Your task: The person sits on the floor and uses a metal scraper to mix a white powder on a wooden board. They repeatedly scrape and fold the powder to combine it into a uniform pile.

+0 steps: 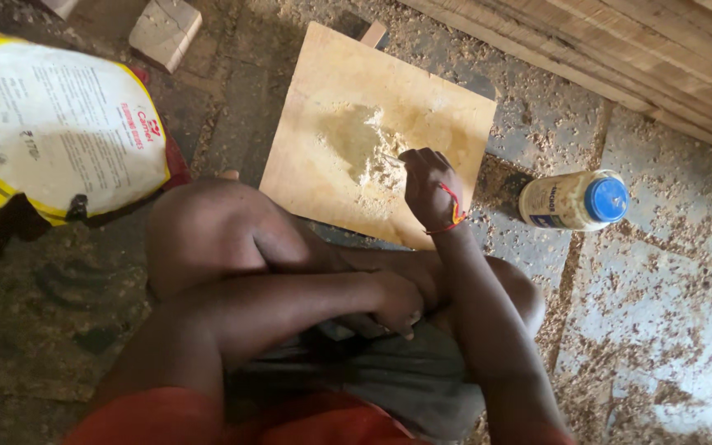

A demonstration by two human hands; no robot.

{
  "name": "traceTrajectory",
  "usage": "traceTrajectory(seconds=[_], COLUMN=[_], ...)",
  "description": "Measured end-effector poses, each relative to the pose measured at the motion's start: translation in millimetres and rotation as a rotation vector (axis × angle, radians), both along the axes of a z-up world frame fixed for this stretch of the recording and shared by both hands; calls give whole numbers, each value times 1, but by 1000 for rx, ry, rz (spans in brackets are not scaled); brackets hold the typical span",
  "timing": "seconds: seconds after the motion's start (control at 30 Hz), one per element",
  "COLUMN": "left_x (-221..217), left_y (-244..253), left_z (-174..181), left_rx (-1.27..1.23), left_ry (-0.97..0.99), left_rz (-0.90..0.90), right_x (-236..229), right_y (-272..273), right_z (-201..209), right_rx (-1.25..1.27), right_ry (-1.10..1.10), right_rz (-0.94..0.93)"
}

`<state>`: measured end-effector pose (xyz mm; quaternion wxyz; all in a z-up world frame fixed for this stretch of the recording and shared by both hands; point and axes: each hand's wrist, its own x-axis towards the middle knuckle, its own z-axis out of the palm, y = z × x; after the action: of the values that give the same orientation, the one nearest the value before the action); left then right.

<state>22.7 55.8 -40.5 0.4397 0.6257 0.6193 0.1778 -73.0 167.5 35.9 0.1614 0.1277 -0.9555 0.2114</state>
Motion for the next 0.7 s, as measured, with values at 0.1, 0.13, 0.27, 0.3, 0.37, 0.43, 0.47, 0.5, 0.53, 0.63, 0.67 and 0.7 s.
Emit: traceTrajectory(seconds=[0.1, 0.13, 0.27, 0.3, 0.37, 0.43, 0.47, 0.5, 0.53, 0.63, 0.67, 0.7], left_x=[-2, 0, 4, 4, 7, 8, 6, 5, 5, 5, 7, 9], left_y=[-4, -4, -3, -3, -2, -2, -4, -6, -8, -11, -12, -10], left_z=[4, 5, 7, 7, 9, 11, 12, 13, 14, 15, 15, 14], left_rx=[-13, -8, 17, 10, -11, -41, -25, -9, 6, 108, 102, 97], left_ry=[14, 27, 104, 83, 70, 100, 126, 152, 177, 222, 188, 166], left_rz=[10, 7, -29, -25, -30, -48, -34, -20, -7, -14, 4, 16], right_x=[11, 18, 58, 64, 68, 61, 54, 46, 41, 27, 23, 17], right_y=[-3, -5, -38, -44, -49, -48, -47, -44, -42, -34, -31, -27], right_z=[6, 9, 5, 3, -5, -15, -20, -25, -28, -29, -26, -22], right_rx=[58, 83, 170, 150, 141, 163, 194, 226, 255, 145, 129, 114], right_ry=[59, 80, -19, -53, -93, -87, -94, -102, -110, -21, -16, -10], right_rz=[61, 102, 78, 121, 169, 176, 146, 117, 86, 49, 27, 6])
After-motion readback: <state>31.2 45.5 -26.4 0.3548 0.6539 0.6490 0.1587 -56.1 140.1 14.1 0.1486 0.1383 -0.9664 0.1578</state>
